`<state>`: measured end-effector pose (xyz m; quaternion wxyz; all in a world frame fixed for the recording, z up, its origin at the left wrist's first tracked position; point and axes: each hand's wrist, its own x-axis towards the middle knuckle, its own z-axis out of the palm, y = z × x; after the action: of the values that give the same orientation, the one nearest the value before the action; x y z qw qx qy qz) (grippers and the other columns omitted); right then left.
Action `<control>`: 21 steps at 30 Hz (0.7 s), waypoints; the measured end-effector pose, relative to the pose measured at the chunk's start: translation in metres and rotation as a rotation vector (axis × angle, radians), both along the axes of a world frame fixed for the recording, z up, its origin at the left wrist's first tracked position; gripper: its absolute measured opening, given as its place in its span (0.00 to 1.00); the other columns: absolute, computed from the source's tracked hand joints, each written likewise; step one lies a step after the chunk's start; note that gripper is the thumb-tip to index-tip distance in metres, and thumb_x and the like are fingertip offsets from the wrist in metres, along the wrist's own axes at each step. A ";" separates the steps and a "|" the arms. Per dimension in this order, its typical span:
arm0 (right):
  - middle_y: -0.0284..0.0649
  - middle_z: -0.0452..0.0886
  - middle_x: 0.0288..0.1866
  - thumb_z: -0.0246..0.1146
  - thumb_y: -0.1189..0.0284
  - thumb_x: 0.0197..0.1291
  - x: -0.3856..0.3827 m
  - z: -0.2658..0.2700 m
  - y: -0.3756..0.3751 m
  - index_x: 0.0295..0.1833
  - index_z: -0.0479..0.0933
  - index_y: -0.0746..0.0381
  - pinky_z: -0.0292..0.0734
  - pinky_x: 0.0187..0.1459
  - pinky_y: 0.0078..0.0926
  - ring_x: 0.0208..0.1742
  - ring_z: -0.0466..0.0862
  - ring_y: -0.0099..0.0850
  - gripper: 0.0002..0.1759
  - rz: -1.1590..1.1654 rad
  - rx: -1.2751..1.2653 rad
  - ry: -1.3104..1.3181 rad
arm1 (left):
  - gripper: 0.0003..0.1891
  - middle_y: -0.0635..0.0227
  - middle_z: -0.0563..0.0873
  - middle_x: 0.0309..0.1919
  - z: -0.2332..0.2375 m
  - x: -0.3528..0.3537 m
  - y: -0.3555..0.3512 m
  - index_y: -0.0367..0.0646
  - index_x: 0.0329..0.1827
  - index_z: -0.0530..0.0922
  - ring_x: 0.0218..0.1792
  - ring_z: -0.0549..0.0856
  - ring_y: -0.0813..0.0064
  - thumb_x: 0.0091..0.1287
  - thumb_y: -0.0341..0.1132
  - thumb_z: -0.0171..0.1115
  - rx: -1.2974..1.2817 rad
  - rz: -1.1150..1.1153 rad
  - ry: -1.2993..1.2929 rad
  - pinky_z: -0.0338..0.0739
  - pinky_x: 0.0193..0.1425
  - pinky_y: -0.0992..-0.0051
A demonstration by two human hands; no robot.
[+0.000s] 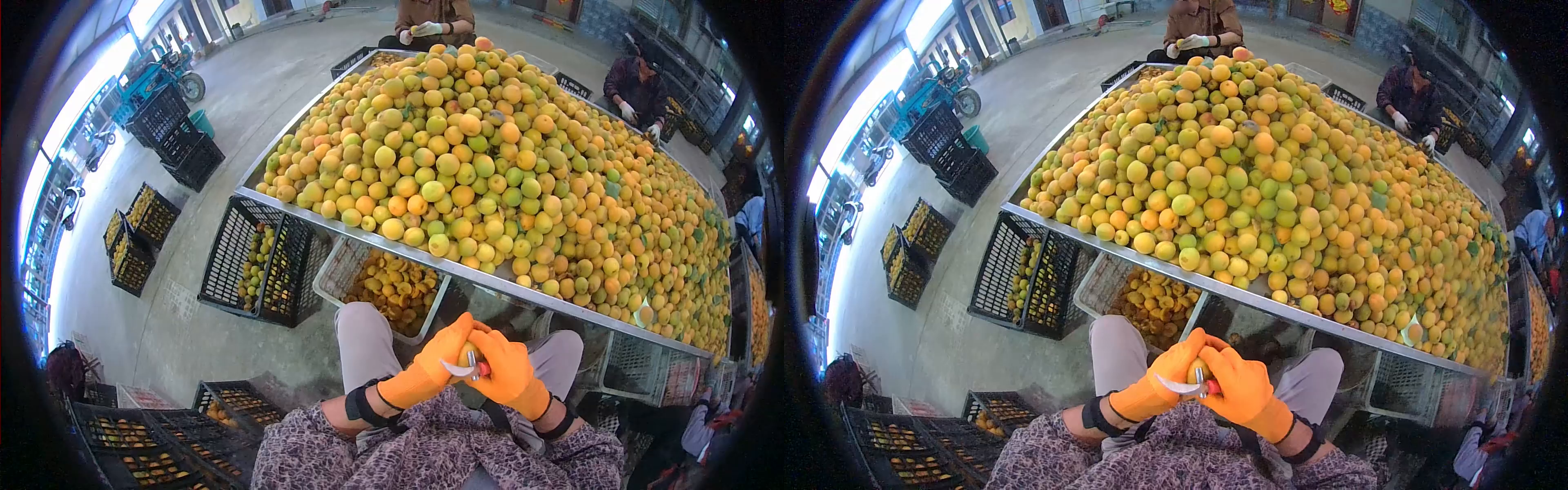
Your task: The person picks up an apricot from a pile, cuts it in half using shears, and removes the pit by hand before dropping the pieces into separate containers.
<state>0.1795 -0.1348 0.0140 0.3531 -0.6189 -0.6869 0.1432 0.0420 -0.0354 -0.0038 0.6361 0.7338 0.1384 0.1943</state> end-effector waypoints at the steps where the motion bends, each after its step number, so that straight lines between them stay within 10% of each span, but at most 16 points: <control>1: 0.42 0.81 0.43 0.73 0.68 0.43 -0.003 -0.003 0.001 0.57 0.73 0.61 0.79 0.32 0.35 0.35 0.84 0.44 0.32 -0.016 0.052 0.034 | 0.21 0.51 0.79 0.49 -0.003 0.001 0.000 0.35 0.52 0.67 0.49 0.80 0.50 0.57 0.26 0.65 -0.001 -0.003 0.007 0.75 0.51 0.66; 11: 0.45 0.78 0.35 0.66 0.78 0.52 -0.038 -0.030 0.000 0.54 0.74 0.64 0.75 0.33 0.26 0.30 0.81 0.35 0.21 -0.226 0.065 0.509 | 0.18 0.58 0.79 0.49 -0.005 0.002 -0.019 0.32 0.56 0.70 0.41 0.81 0.74 0.77 0.39 0.44 -0.366 0.399 -0.132 0.75 0.45 0.75; 17: 0.38 0.80 0.35 0.58 0.79 0.58 -0.054 -0.034 0.008 0.55 0.74 0.67 0.73 0.35 0.22 0.31 0.77 0.26 0.18 -0.288 -0.121 0.942 | 0.12 0.49 0.76 0.51 -0.029 -0.010 -0.019 0.26 0.51 0.70 0.36 0.80 0.68 0.70 0.26 0.48 0.394 0.488 -0.045 0.77 0.40 0.74; 21: 0.34 0.76 0.28 0.50 0.73 0.64 -0.045 -0.031 0.018 0.53 0.75 0.67 0.65 0.24 0.18 0.20 0.70 0.22 0.15 -0.286 -0.193 1.444 | 0.11 0.59 0.78 0.44 -0.025 -0.013 -0.011 0.34 0.50 0.70 0.34 0.80 0.76 0.71 0.31 0.51 -0.080 0.584 -0.088 0.77 0.36 0.75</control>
<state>0.1350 -0.1172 -0.0169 0.6763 -0.4822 -0.1808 0.5268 0.0289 -0.0463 -0.0285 0.5873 0.6281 0.3234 0.3949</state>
